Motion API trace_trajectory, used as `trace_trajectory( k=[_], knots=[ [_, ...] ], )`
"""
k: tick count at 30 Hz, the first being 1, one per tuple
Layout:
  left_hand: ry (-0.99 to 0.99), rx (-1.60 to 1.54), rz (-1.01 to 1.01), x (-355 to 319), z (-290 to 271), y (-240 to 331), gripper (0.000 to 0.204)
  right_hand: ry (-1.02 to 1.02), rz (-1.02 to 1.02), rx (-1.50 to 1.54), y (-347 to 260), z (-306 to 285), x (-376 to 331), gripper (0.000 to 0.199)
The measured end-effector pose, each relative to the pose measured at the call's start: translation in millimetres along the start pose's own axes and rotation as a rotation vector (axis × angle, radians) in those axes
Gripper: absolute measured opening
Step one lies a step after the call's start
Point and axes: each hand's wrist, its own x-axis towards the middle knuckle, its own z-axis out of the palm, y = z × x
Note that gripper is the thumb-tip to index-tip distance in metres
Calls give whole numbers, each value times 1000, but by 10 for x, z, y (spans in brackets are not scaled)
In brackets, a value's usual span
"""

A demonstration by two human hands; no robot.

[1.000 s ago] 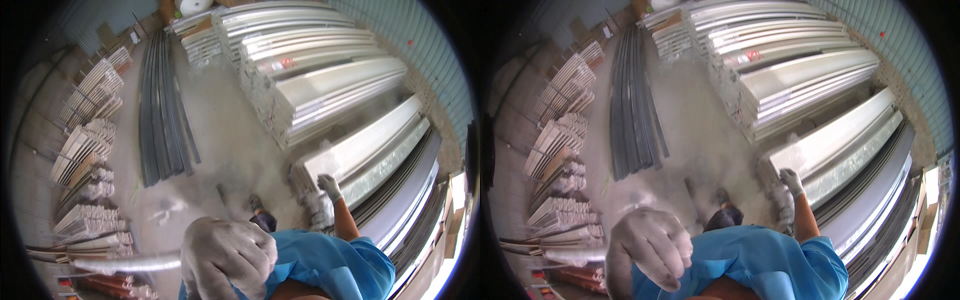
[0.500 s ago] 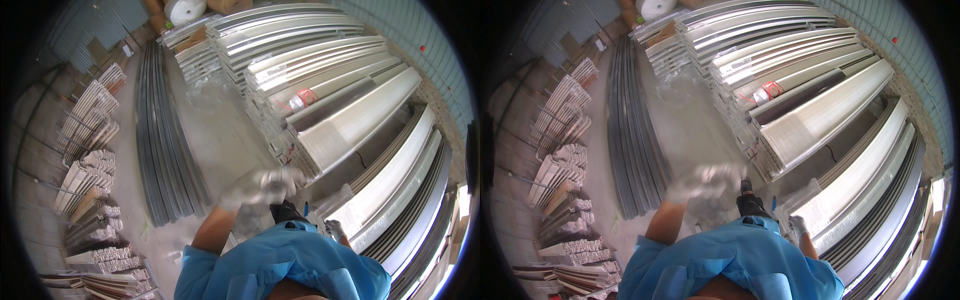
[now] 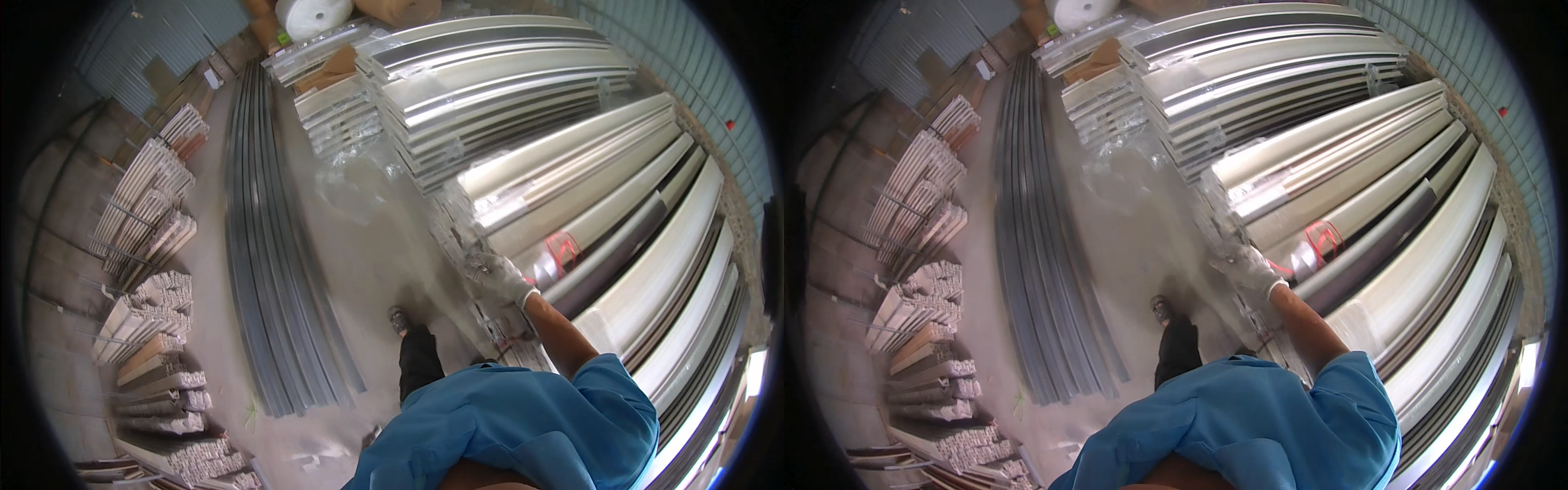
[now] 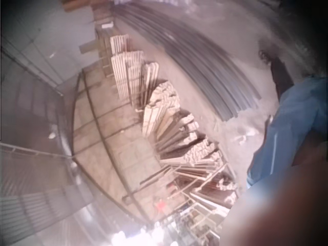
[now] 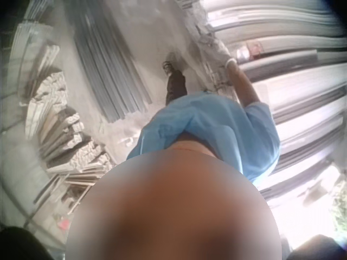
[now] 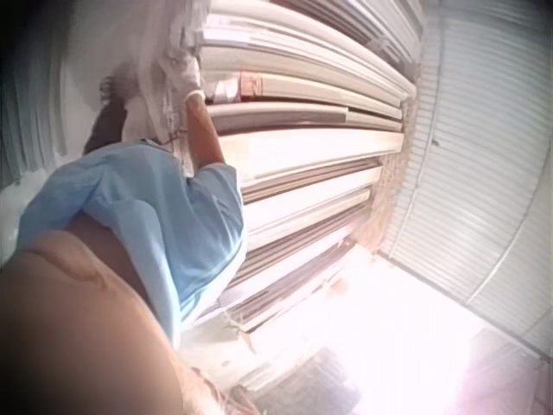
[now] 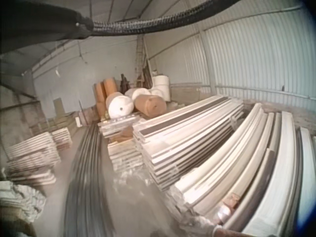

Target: The person repeatedly picks up long, flat panels from a stack, uses a utility knife to cut away plastic wrapping, removes the plastic by hand, and places the unwrapped panels back into the stack. The process is repeated for several panels.

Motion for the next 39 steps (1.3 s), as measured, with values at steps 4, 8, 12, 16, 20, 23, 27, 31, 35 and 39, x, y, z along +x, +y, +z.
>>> trace_trajectory(
  k=[4,8,12,16,20,23,27,31,35,39],
  knots=[
    [14,-79,-58,378,-198,784,28,11,-15,-56,-284,246,1060,38],
    [-95,-97,69,1051,-381,2186,24,-43,13,-30,-418,458,1874,30],
    [-304,47,446,1700,-90,4561,18,-72,-3,-88,-540,548,2563,27],
    [-275,-29,566,1538,942,6864,32,-18,122,81,-651,495,3217,29],
    [-549,-43,706,832,2038,8334,50,14,241,128,-703,325,4034,30],
    [-678,87,793,646,2696,9086,47,97,280,259,-724,162,4735,29],
    [-726,53,533,890,3268,9834,41,197,155,549,-923,-189,5841,27],
    [-802,15,514,1220,3695,10567,38,208,184,808,-1179,-537,6698,29],
    [-834,12,490,1453,4255,11445,37,331,173,935,-1171,-763,7416,32],
    [-851,-27,417,1643,5013,12355,38,556,228,1025,-901,-827,8100,36]
  ],
)
